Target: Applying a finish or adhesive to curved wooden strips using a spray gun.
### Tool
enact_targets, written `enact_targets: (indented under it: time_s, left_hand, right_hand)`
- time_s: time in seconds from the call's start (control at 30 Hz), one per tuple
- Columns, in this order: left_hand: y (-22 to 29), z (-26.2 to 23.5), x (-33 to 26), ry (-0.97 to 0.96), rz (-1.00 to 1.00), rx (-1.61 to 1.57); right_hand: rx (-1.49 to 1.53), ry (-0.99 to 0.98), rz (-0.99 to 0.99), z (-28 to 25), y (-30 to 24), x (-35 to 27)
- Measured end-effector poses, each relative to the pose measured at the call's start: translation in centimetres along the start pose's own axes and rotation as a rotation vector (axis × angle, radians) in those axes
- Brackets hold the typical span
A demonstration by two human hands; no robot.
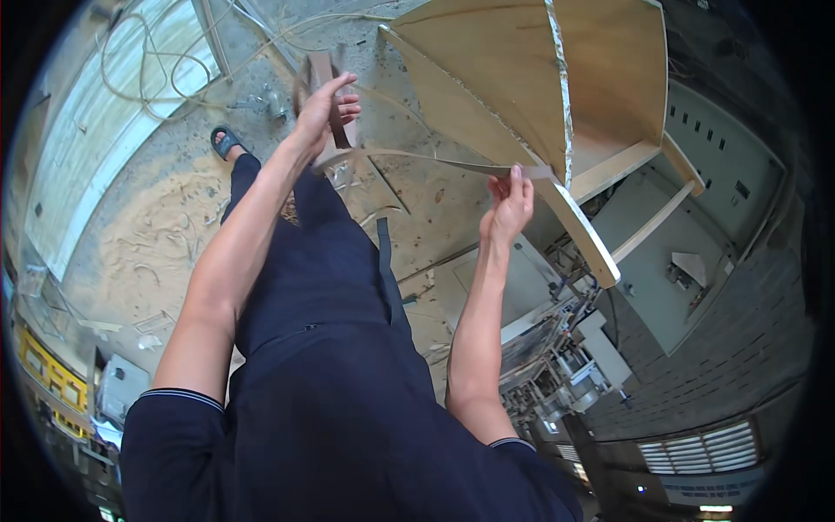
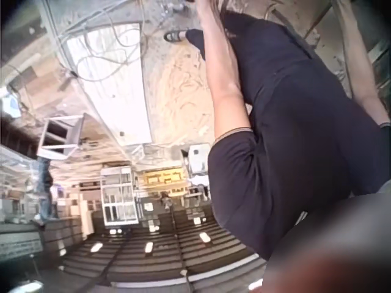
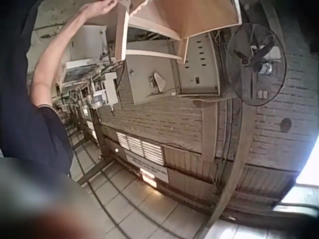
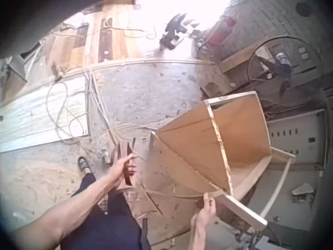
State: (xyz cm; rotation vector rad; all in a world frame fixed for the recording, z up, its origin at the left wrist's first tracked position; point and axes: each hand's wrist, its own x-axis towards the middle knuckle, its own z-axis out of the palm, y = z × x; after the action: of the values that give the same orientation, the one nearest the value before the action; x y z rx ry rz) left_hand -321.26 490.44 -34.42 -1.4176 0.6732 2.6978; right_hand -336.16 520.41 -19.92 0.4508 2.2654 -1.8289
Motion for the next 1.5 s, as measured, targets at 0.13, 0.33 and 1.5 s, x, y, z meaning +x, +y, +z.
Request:
enact_targets:
  time_s: [0.13,0.33,1.5]
  left_hand:
    - [1.7,0.5,-0.3,-0.022,-0.013,0.142]
    - [-2.9,1.8,1.9,-0.021,0.029,0.279]
    - [-3.6,-12.4,0.7,-0.51,0.592,1.281]
  right_hand:
    - [0.054,-0.014,0.029,-1.1,3.2,-1.0]
    - [0.065,0.019,0.091,-2.9,5.5,-1.9]
    - [-0.048,-0.661,1.033,40.2,57.2,-16.5]
